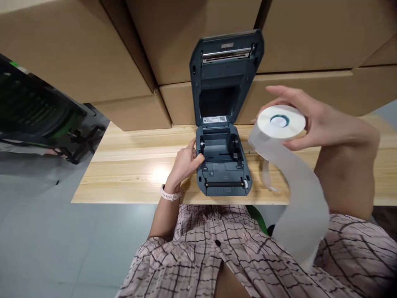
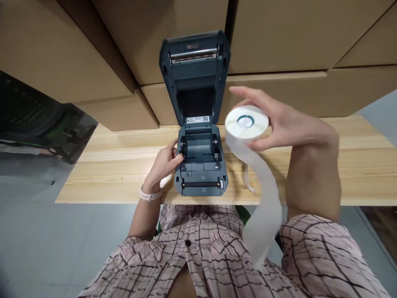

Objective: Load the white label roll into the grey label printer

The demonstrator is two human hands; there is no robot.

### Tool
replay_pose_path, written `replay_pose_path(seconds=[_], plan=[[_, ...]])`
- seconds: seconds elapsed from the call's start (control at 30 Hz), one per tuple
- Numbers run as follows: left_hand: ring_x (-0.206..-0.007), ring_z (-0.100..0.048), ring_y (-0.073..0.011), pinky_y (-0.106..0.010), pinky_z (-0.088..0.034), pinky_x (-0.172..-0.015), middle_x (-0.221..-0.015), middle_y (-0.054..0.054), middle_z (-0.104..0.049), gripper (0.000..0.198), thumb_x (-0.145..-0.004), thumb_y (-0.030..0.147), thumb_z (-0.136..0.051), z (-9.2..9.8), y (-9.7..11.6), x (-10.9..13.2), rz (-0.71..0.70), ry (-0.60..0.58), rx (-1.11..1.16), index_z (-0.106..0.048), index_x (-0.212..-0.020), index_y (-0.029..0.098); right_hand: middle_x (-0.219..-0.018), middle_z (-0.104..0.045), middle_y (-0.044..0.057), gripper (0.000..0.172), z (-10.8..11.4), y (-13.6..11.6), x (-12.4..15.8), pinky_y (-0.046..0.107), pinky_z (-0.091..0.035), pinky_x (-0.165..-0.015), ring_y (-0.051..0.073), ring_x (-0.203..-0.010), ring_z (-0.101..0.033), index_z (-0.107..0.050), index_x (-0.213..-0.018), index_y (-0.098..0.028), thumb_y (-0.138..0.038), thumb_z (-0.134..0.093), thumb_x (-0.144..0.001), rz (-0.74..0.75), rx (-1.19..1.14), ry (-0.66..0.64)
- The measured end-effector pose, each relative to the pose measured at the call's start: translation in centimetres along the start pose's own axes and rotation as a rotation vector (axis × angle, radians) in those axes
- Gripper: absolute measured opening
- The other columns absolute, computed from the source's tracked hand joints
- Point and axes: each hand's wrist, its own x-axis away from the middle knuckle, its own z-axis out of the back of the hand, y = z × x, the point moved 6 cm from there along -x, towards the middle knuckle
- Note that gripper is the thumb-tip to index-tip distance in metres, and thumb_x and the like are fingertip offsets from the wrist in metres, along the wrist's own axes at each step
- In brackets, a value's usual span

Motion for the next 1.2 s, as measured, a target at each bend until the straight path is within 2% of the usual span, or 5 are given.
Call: replay_pose_path(seconds=[0.27, 0.63, 0.87, 1.03, 1.2], plan=[[-0.058, -0.046, -0.0173, -0.035, -0.034, -0.063, -0.058, 0.007, -0.05, 0.073, -0.081, 0.027, -0.056, 0.0, -0.3, 0.1, -0.019, 0.035, 0.039, -0.061, -0.151, 0.008, -0.146, -0.066, 0.018, 0.122, -4.2, 9.5, 1.1, 0.048, -0.06, -0.097, 0.036, -0.122, -0.073, -0.034, -0.172, -0.026, -0.04, -0.095, -0.068, -0.414, -0.264, 0.281], [-0.058, -0.044, -0.0145, -0.032, -0.033, -0.061, -0.06, 0.008, -0.048, 0.069, -0.081, 0.024, -0.057, -0.2, -0.7, 0.1, -0.02, 0.039, 0.102, -0.062, -0.149, 0.01, -0.16, -0.062, 0.018, 0.102, -4.8, 11.2, 3.5, 0.059, -0.053, -0.116, 0.036, -0.147, -0.062, -0.042, -0.168, -0.033, -0.054, -0.088, -0.079, -0.415, -0.459, 0.245], [-0.056, -0.041, -0.015, -0.032, -0.031, -0.059, -0.06, 0.007, -0.048, 0.07, -0.081, 0.023, -0.057, -0.2, -0.9, 0.1, -0.008, 0.041, 0.123, -0.062, -0.15, 0.01, -0.156, -0.066, 0.021, 0.069, -7.2, 11.5, 9.6, 0.048, -0.064, -0.09, 0.032, -0.129, -0.074, -0.065, -0.15, -0.037, -0.041, -0.089, -0.086, -0.425, -0.567, 0.061], [-0.057, -0.043, -0.0148, -0.032, -0.031, -0.06, -0.06, 0.007, -0.048, 0.068, -0.082, 0.025, -0.059, -0.3, -0.9, 0.2, -0.012, 0.05, 0.157, -0.064, -0.149, 0.013, -0.105, -0.085, 0.014, 0.043, -8.6, 9.4, 9.1, 0.046, -0.065, -0.074, 0.03, -0.088, -0.081, -0.083, -0.109, -0.03, -0.06, -0.091, -0.079, -0.354, -0.567, -0.048], [-0.058, -0.042, -0.0143, -0.03, -0.03, -0.059, -0.061, 0.008, -0.045, 0.071, -0.084, 0.028, -0.059, -0.7, -1.3, 0.2, -0.012, 0.059, 0.203, -0.061, -0.152, 0.01, -0.075, -0.079, 0.003, 0.059, -6.0, -1.5, 5.2, 0.048, -0.061, -0.067, 0.027, -0.063, -0.075, -0.082, -0.125, -0.042, -0.08, -0.081, -0.079, 0.112, -0.724, -0.224]])
